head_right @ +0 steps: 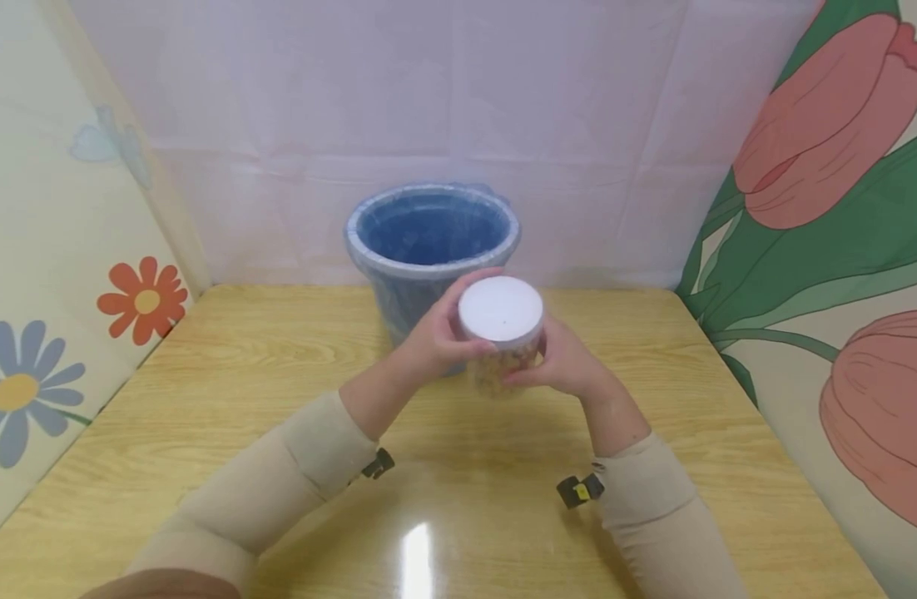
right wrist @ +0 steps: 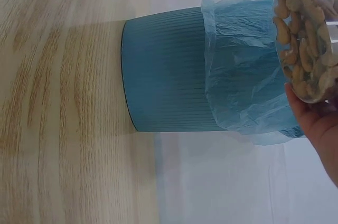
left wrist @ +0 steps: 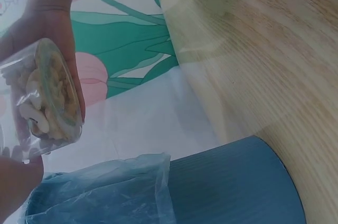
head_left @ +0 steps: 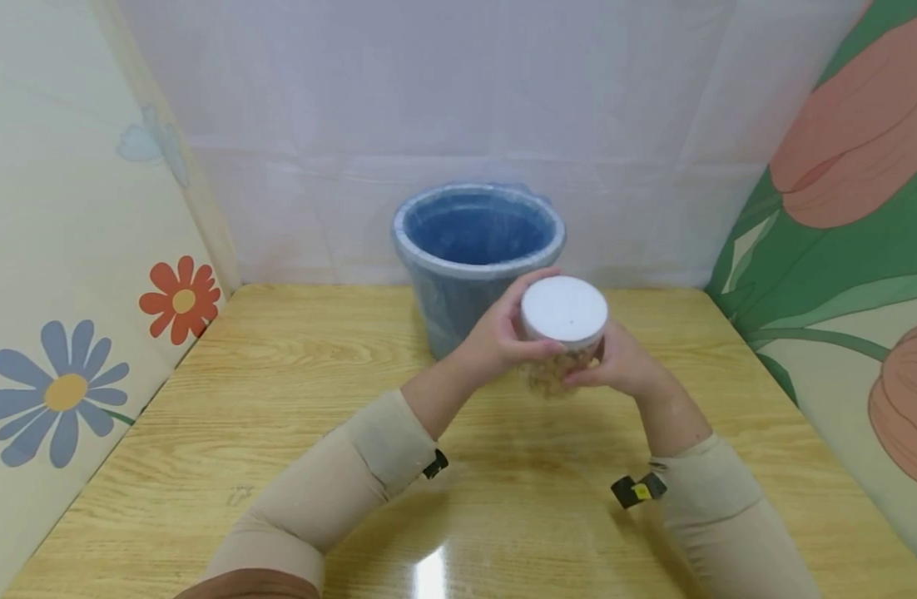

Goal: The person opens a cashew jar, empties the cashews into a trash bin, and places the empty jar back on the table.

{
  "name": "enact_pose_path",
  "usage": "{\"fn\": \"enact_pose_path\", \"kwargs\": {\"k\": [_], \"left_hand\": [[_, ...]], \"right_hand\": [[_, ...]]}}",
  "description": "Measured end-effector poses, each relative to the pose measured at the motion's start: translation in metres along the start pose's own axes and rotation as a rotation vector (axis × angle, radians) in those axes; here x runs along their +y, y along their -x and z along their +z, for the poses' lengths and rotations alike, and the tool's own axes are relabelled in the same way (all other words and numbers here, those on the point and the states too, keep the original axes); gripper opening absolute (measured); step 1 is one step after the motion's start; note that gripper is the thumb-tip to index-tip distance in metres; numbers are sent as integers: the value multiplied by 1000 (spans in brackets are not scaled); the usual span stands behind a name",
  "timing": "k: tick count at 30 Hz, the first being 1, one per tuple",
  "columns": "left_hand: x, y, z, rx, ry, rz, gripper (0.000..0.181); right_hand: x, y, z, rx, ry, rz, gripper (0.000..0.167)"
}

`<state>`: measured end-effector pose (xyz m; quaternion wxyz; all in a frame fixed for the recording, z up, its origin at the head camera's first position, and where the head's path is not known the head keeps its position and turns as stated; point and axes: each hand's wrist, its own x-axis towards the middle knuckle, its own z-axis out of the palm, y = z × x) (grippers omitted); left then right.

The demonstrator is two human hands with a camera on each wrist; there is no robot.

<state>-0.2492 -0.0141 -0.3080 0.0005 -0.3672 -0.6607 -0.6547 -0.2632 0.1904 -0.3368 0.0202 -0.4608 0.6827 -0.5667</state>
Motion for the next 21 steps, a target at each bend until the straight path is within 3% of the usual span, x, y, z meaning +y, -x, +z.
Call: {"fn": "enact_pose_path", "kwargs": {"k": [6, 8, 13, 21], "left_hand": [[-2, 1, -2, -14, 26, 37, 84], [-4, 1, -3, -39, 63, 53, 85], [-6, 0, -7, -118, 173, 72, 108], [-8, 1, -12, -194, 228, 62, 109]], "right_hand": [[0, 0, -1, 8, 41, 10, 91], [-1, 1, -1, 3, 47, 17, 92], [-3, 3, -3, -22, 39, 61, 96], [-7, 4, -3, -75, 16, 57, 96]]}}
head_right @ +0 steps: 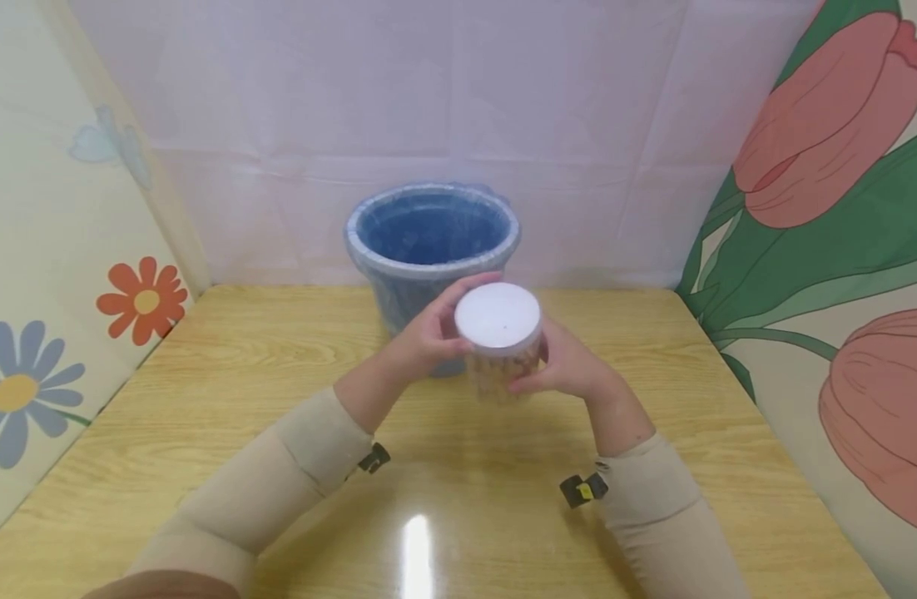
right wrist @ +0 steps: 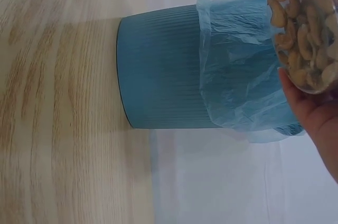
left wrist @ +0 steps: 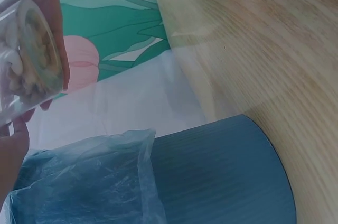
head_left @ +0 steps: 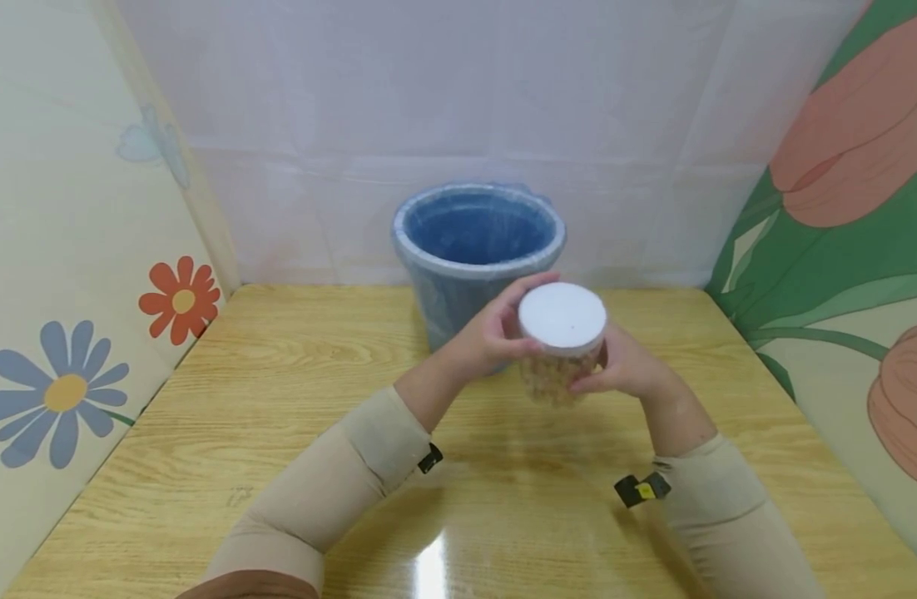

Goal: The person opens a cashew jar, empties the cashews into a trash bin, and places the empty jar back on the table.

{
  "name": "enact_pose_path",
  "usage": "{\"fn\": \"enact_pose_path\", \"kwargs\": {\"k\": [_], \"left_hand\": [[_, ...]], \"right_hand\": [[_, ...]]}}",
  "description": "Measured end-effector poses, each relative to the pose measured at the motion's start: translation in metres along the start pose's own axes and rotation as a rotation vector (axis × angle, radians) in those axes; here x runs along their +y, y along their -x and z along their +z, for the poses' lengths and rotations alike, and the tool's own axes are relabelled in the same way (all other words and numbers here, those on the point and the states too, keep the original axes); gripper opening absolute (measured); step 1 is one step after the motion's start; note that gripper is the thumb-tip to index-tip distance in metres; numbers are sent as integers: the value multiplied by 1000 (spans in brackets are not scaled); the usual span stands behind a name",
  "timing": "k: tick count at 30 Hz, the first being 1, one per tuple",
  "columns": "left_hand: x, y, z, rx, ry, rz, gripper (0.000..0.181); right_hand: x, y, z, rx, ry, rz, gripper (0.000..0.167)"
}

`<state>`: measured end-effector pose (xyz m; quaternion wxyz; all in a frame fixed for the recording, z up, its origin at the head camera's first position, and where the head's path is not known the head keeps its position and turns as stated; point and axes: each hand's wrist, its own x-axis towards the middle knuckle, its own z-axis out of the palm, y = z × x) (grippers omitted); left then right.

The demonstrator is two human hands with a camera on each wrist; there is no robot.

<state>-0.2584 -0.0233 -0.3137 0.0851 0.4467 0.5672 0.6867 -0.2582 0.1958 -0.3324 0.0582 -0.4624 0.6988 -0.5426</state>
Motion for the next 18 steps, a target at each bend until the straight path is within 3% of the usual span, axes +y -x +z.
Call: {"fn": "enact_pose_path", "kwargs": {"k": [6, 18], "left_hand": [[1, -1, -3, -59, 35, -9, 109], [-1, 1, -4, -90, 50, -35, 109]], "right_hand": [[1, 1, -2, -48, -37, -21, 96], [4, 1, -2, -102, -58, -7, 93]]}}
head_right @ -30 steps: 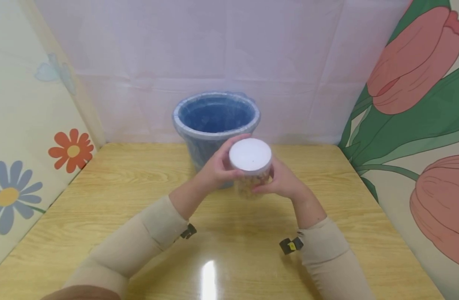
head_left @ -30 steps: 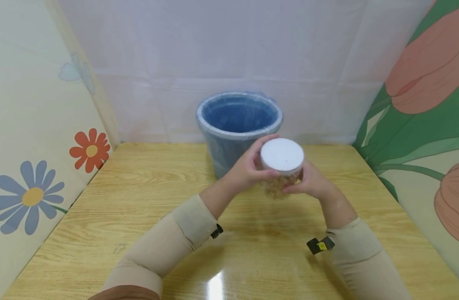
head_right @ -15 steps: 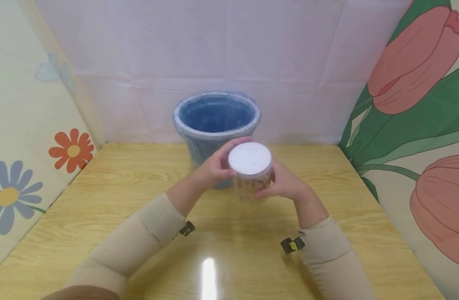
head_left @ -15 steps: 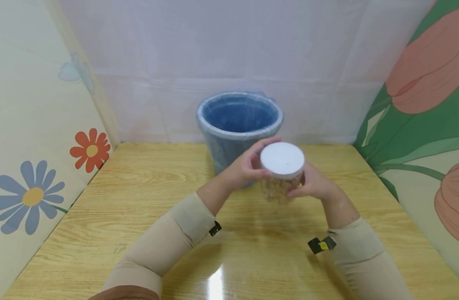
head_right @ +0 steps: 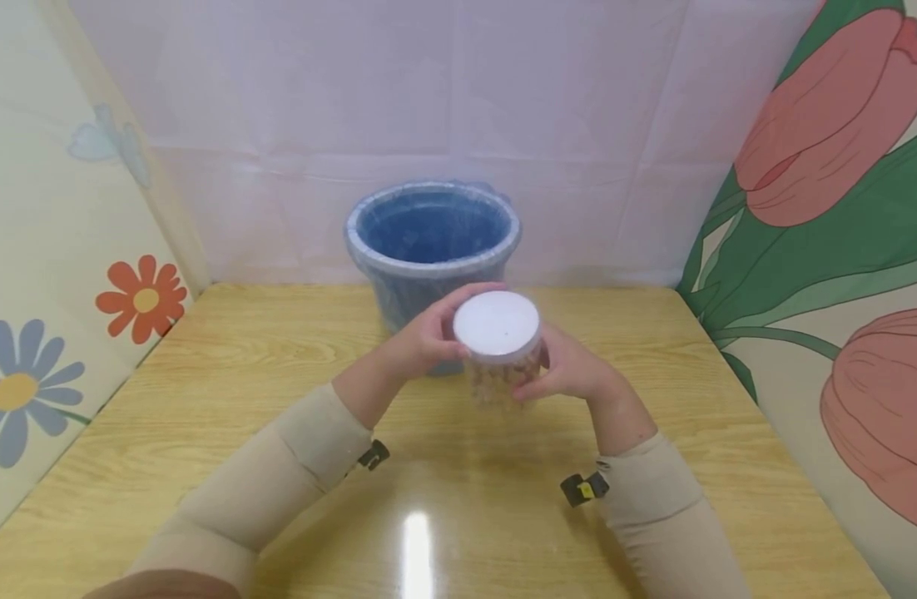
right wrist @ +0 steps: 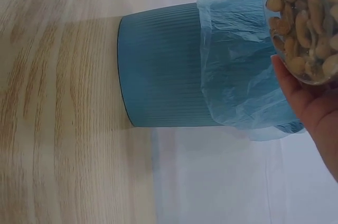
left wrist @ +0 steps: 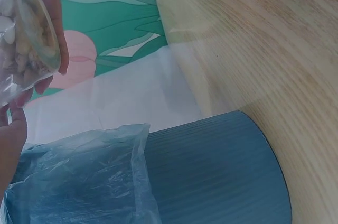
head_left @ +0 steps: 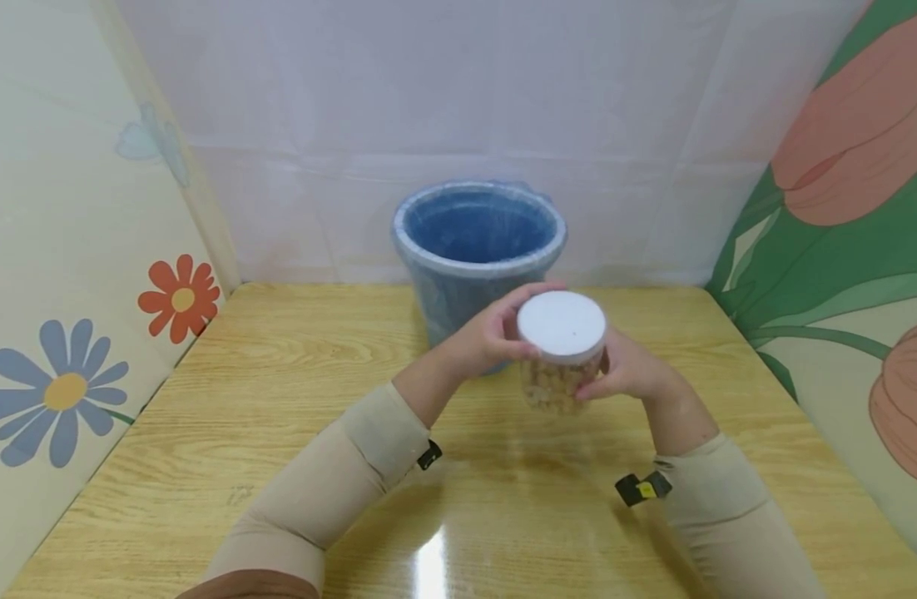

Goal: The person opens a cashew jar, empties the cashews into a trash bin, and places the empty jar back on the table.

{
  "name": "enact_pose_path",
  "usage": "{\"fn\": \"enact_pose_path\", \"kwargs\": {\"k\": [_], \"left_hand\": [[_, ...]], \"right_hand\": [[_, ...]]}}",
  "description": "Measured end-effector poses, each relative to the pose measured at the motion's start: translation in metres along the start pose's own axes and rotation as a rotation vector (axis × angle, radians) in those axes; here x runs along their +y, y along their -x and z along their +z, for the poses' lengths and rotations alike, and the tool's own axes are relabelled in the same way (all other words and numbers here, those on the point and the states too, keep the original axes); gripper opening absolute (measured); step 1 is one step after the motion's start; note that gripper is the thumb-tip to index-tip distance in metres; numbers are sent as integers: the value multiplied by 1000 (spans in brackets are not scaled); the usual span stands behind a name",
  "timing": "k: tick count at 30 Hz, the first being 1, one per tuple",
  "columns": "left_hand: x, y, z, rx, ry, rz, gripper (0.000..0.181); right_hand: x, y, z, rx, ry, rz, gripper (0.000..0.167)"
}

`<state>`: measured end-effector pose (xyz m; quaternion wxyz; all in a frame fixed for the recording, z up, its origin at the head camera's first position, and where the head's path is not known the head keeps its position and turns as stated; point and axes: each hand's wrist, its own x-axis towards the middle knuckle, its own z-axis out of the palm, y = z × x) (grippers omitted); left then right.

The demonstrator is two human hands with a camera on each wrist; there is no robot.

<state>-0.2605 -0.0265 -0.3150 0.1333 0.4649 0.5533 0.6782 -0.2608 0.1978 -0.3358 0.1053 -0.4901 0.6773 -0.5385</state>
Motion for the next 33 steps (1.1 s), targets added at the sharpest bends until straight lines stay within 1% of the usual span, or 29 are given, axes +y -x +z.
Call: {"fn": "enact_pose_path", "kwargs": {"k": [6, 13, 19, 24, 28, 31, 33], "left_hand": [[-1, 0, 0, 0, -6, 10, 106], [-2, -1, 1, 40, -6, 30, 88], [-2, 0, 2, 98, -90, 23, 84], [-2, -1, 3, 141, -187, 30, 83], [-1, -1, 5, 170, -256, 31, 80], [0, -1, 5, 173, -268, 33, 80], [1, -1, 4, 167, -264, 36, 84]], "right_hand": [[1, 1, 0, 3, 1, -6, 92], [0, 1, 1, 68, 22, 9, 95], [1, 0, 2, 119, 49, 26, 96], [2, -1, 4, 158, 83, 2, 95], [1, -2, 5, 192, 102, -2, 95], [0, -2, 5, 202, 113, 12, 95], [-1, -2, 5, 203, 118, 24, 95]]}}
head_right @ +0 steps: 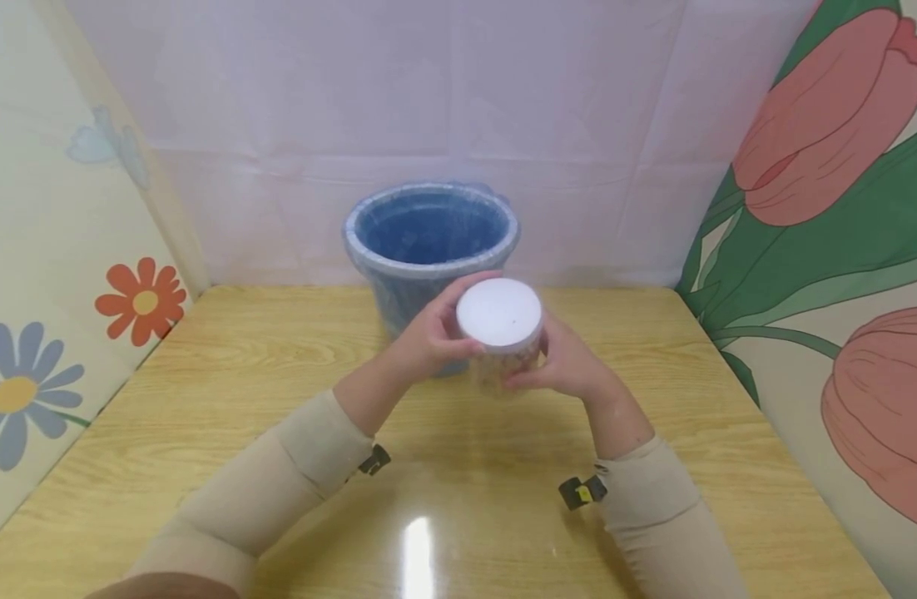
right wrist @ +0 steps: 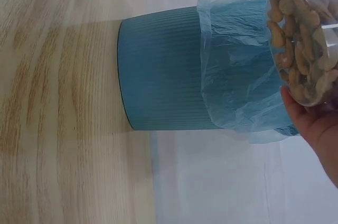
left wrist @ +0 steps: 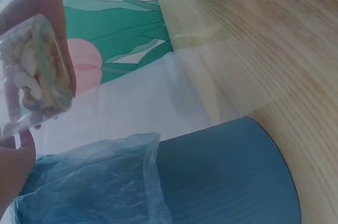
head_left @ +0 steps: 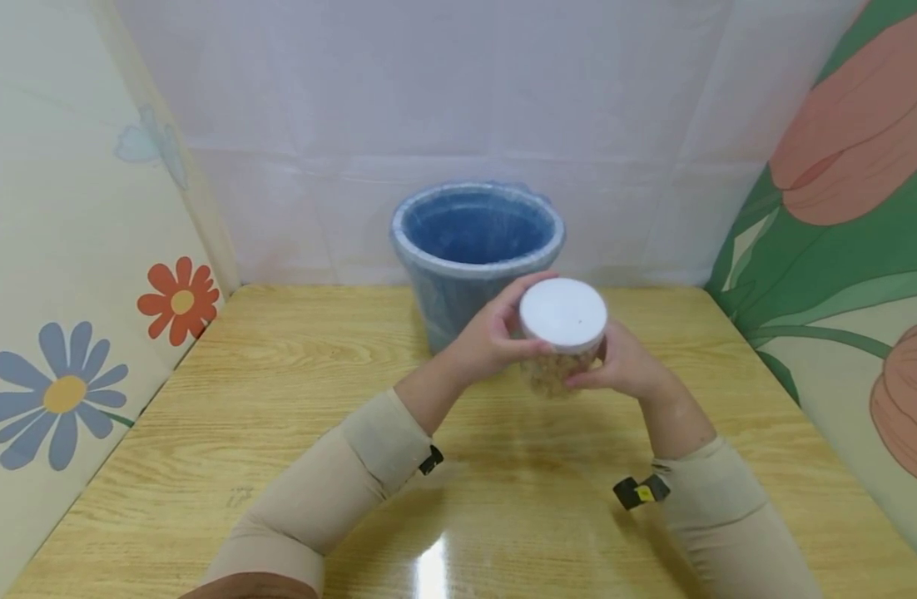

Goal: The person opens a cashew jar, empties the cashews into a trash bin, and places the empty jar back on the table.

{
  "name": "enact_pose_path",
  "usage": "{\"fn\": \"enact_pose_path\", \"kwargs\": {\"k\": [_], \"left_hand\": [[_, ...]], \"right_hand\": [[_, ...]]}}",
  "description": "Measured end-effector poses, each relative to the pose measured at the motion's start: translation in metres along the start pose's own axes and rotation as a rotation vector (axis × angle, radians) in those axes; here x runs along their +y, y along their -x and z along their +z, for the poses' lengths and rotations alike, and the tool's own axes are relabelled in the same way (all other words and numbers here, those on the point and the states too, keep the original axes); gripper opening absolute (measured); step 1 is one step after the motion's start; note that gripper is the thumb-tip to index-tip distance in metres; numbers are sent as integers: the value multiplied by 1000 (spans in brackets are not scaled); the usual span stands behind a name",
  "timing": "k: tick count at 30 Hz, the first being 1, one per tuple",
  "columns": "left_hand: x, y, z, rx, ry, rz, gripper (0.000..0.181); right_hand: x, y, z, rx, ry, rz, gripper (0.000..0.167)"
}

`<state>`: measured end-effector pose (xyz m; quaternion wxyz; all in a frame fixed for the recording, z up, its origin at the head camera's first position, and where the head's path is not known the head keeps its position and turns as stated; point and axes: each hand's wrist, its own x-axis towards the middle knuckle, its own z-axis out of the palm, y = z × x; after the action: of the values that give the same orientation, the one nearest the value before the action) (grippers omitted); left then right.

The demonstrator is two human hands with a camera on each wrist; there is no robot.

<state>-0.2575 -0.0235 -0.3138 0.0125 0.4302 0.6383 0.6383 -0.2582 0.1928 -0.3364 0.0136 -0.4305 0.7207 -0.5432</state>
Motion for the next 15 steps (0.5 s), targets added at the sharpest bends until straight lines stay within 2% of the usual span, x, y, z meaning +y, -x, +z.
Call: {"fn": "enact_pose_path", "kwargs": {"k": [5, 9, 15], "left_hand": [[-1, -2, -3, -31, 94, 8, 109], [-2, -2, -6, -73, 183, 7, 111], [-1, -2, -9, -145, 245, -5, 108]], "right_hand": [[-3, 1, -1, -8, -7, 15, 95], [-3, 2, -2, -31, -19, -8, 96], [-3, 4, -5, -77, -34, -13, 98]]}}
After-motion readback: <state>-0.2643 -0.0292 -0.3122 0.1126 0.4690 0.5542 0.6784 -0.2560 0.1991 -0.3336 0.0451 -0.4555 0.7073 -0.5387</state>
